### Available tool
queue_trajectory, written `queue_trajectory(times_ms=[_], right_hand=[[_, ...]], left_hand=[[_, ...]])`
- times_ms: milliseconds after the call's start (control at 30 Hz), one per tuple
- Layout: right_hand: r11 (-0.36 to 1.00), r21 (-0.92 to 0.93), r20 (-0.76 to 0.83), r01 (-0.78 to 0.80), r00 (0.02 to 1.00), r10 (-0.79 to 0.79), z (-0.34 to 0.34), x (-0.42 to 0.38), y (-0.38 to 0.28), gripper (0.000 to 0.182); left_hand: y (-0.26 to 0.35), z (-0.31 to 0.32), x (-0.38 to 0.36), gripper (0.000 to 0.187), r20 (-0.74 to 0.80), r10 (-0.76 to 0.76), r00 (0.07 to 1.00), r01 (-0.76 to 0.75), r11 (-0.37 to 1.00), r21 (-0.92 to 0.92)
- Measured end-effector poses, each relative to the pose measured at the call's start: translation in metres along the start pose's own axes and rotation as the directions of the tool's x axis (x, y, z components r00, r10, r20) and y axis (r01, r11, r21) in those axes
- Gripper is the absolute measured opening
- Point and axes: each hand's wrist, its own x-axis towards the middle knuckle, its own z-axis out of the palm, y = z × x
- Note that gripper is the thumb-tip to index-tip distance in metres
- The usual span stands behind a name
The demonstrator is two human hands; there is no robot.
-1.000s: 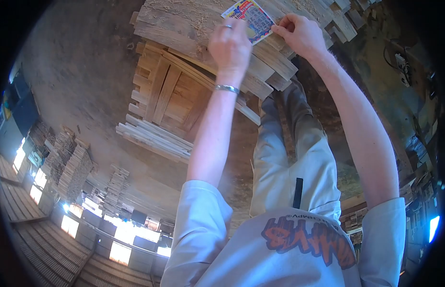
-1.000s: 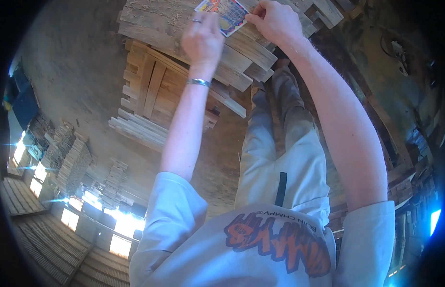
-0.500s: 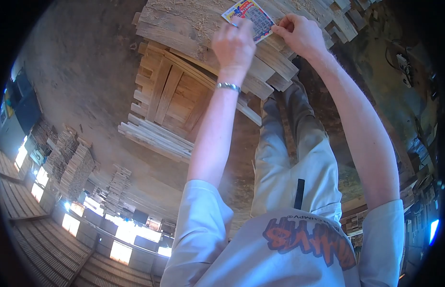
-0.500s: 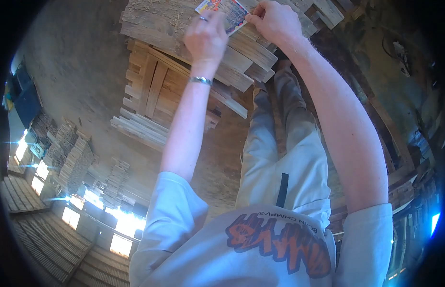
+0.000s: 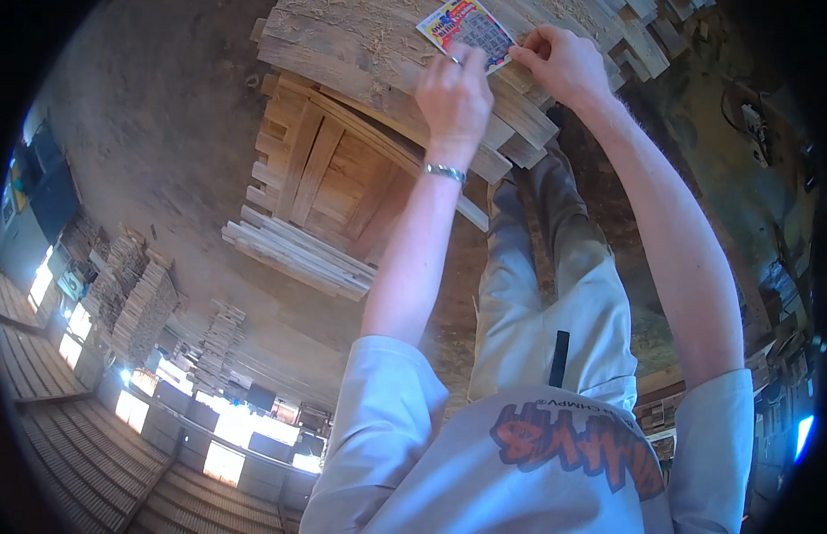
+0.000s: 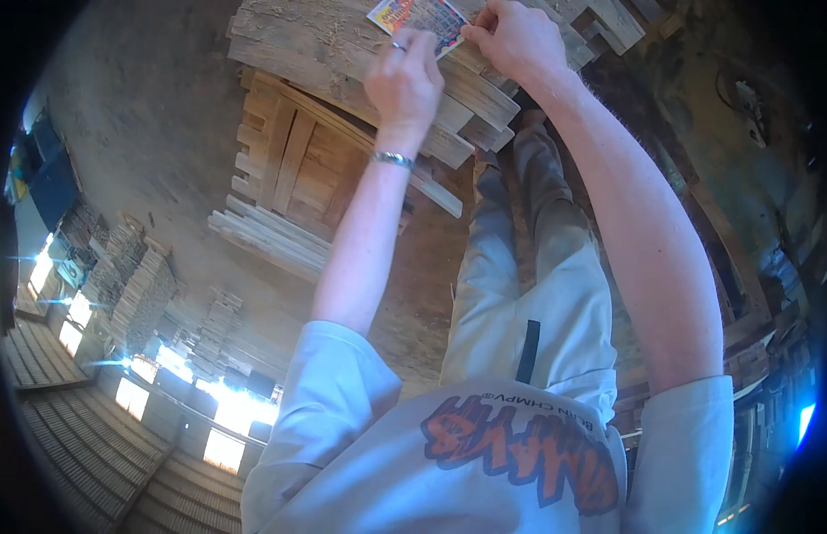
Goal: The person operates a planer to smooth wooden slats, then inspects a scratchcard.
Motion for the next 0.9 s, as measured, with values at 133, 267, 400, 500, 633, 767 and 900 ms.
queue_trajectory(times_ms=[133, 267, 400, 500, 633, 767, 900], right_hand=[[1.000, -0.024, 0.000, -0.008, 1.000, 0.008, -0.001, 0.000, -0.003, 0.036], [1.000, 0.001, 0.001, -0.002, 1.000, 0.002, -0.002, 0.001, -0.004, 0.035], [1.000, -0.012, -0.007, -0.005, 1.000, 0.005, -0.006, 0.001, -0.007, 0.035], [0.999, -0.035, -0.010, -0.006, 1.000, 0.005, -0.003, 0.000, -0.004, 0.035], [0.999, -0.002, -0.035, 0.034, 0.999, -0.034, -0.002, -0.002, -0.006, 0.035], [0.999, -0.033, -0.018, 0.003, 1.000, -0.004, -0.003, -0.003, -0.007, 0.035], [1.000, -0.006, 0.004, -0.003, 1.000, 0.003, -0.003, 0.001, -0.001, 0.036]], left_hand=[[-0.025, -0.007, 0.018, 0.004, -0.016, 0.031, 0.999, -0.031, 0.999, 0.031], [-0.010, -0.011, 0.006, 0.004, 0.047, -0.036, 0.998, 0.034, 0.998, 0.050], [-0.012, -0.012, 0.002, 0.007, 0.002, -0.010, 1.000, 0.010, 1.000, -0.013], [-0.025, -0.011, 0.013, 0.007, -0.010, -0.065, 0.998, 0.065, 0.997, 0.039], [-0.005, -0.014, -0.009, 0.005, 0.013, -0.023, 1.000, 0.024, 0.999, -0.023], [-0.020, -0.013, 0.007, 0.004, 0.013, -0.037, 0.999, 0.037, 0.999, 0.025], [-0.002, -0.012, -0.006, 0.004, 0.009, -0.068, 0.998, 0.068, 0.998, 0.013]])
